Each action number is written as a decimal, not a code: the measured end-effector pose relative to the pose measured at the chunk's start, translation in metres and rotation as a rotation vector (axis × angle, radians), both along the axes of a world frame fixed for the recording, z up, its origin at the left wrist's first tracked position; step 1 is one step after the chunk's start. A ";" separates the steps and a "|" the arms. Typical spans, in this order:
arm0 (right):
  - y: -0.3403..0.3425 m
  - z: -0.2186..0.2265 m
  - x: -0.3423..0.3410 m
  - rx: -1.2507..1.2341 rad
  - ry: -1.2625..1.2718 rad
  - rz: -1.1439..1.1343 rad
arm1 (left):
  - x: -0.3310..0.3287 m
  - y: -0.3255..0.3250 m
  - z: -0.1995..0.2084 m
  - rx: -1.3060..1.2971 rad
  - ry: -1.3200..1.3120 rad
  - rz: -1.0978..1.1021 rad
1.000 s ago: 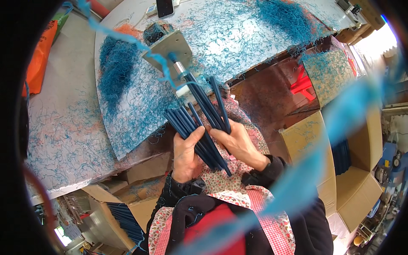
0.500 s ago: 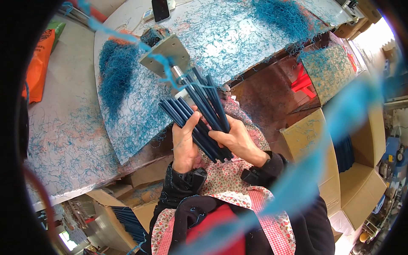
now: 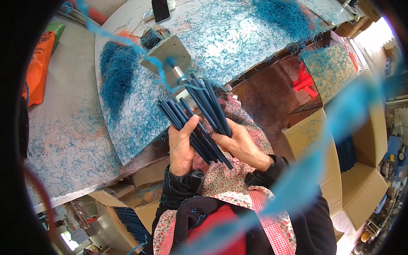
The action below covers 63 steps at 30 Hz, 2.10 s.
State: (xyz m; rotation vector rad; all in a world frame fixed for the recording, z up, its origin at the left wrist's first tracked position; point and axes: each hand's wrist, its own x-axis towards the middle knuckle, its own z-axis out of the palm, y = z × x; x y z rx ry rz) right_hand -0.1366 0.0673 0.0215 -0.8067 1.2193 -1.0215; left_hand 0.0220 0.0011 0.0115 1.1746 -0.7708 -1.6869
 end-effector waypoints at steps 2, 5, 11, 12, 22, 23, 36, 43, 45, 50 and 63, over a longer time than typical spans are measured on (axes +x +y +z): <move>0.000 -0.001 0.000 -0.008 0.030 0.023 | -0.001 -0.004 -0.001 -0.033 -0.014 0.026; 0.011 0.002 0.006 -0.050 -0.109 0.088 | -0.012 -0.012 0.002 -0.042 -0.001 0.022; 0.002 -0.008 -0.004 -0.010 -0.092 -0.004 | -0.020 0.005 0.001 -0.005 0.086 0.004; -0.005 -0.003 -0.004 -0.037 -0.066 -0.003 | -0.019 0.012 0.000 0.058 0.142 -0.036; 0.007 0.004 -0.002 -0.006 -0.005 -0.002 | -0.003 0.045 -0.016 0.198 0.117 -0.056; 0.011 0.003 -0.001 -0.001 -0.030 -0.009 | -0.002 0.040 -0.011 0.196 0.117 -0.059; 0.005 -0.001 -0.007 0.004 -0.127 0.125 | -0.015 0.005 -0.005 -0.019 0.063 0.043; -0.017 0.004 -0.010 -0.044 -0.097 0.043 | -0.014 0.006 -0.004 0.021 0.068 -0.024; -0.020 0.001 -0.011 -0.055 -0.109 0.049 | -0.012 0.008 -0.004 -0.015 0.032 0.024; -0.003 -0.001 -0.008 0.010 -0.147 0.131 | -0.009 -0.002 -0.009 -0.087 0.033 0.030; -0.019 0.014 -0.010 -0.020 -0.100 0.035 | -0.009 0.006 -0.002 0.000 0.052 -0.007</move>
